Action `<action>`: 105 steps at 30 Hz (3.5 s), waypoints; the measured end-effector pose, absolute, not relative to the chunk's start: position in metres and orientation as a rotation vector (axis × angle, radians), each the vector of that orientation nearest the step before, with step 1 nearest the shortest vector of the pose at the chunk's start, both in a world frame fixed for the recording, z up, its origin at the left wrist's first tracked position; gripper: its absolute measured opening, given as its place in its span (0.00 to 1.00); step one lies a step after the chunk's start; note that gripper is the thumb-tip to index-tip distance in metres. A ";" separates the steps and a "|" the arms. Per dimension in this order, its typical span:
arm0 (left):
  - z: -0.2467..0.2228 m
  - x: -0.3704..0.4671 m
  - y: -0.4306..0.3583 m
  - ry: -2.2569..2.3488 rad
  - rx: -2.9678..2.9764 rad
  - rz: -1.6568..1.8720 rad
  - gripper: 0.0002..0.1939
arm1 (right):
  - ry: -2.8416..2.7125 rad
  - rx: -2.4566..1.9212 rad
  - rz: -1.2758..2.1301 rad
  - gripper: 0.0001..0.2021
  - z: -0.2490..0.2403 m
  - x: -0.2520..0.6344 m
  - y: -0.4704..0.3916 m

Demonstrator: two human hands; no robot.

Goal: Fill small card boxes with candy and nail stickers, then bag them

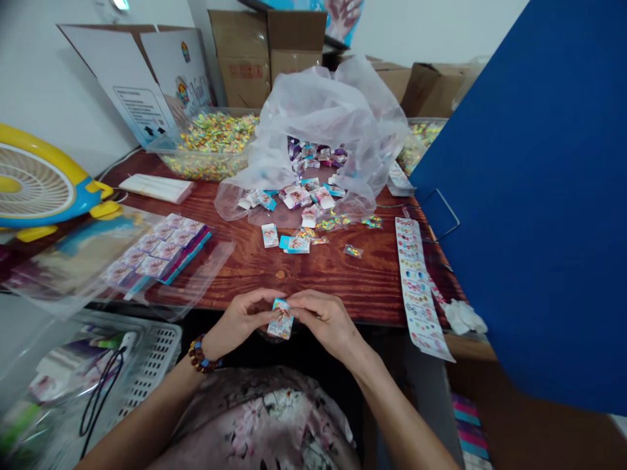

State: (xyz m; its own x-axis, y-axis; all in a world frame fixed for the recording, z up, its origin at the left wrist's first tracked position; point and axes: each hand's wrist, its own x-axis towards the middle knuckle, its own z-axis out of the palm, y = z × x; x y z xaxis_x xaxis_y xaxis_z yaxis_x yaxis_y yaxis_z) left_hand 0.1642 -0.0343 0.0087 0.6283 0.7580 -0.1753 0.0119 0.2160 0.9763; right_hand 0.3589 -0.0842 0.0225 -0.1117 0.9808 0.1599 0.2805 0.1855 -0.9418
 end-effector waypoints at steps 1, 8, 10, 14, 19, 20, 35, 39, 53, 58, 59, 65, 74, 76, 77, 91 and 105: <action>0.009 0.164 -0.034 0.754 1.267 0.579 0.17 | -1.559 -1.236 1.008 0.07 0.022 0.360 -0.084; 0.002 0.174 -0.028 0.840 1.362 0.517 0.16 | -1.312 -1.326 1.044 0.08 -0.003 0.356 -0.083; -0.003 0.183 -0.030 0.915 1.509 0.569 0.20 | -1.128 -1.397 0.980 0.08 -0.013 0.348 -0.083; -0.015 0.193 -0.033 0.979 1.994 0.711 0.19 | -1.106 -1.451 0.867 0.08 -0.019 0.346 -0.087; -0.026 0.171 0.004 1.135 2.410 0.743 0.22 | -1.286 -1.664 0.316 0.11 -0.007 0.432 -0.100; -0.026 0.163 0.015 1.180 2.463 0.745 0.22 | -1.249 -1.740 0.201 0.12 -0.005 0.461 -0.102; -0.042 0.140 0.042 1.392 2.583 0.754 0.25 | -1.268 -1.943 0.336 0.13 -0.039 0.600 -0.093; -0.034 0.145 0.027 1.349 2.527 0.942 0.22 | -1.208 -1.911 0.283 0.13 -0.027 0.591 -0.095; 0.041 0.250 -0.024 0.726 1.705 0.695 0.16 | -1.322 -1.475 0.599 0.10 0.103 0.480 -0.065; 0.020 0.245 -0.011 0.761 1.092 0.688 0.18 | -1.542 -1.419 0.390 0.06 0.077 0.429 -0.065; 0.018 0.241 -0.010 0.764 0.970 0.719 0.18 | -1.646 -1.400 0.329 0.06 0.070 0.417 -0.071; 0.021 0.222 -0.009 0.662 0.706 0.707 0.20 | -2.016 -1.275 0.106 0.09 0.030 0.368 -0.100; 0.017 0.214 -0.012 0.695 1.181 0.597 0.16 | -1.460 -1.472 0.688 0.05 0.021 0.389 -0.064; 0.014 0.213 -0.011 0.707 1.231 0.600 0.15 | -1.433 -1.462 0.709 0.06 0.023 0.389 -0.055; 0.011 0.212 -0.011 0.720 1.221 0.590 0.14 | -1.398 -1.459 0.691 0.06 0.024 0.387 -0.052; -0.002 0.216 -0.022 0.807 0.839 0.801 0.19 | -1.146 -1.537 0.972 0.10 -0.017 0.364 -0.062; -0.011 0.220 -0.023 0.930 0.833 0.744 0.20 | -1.101 -2.154 0.366 0.10 -0.011 0.482 -0.011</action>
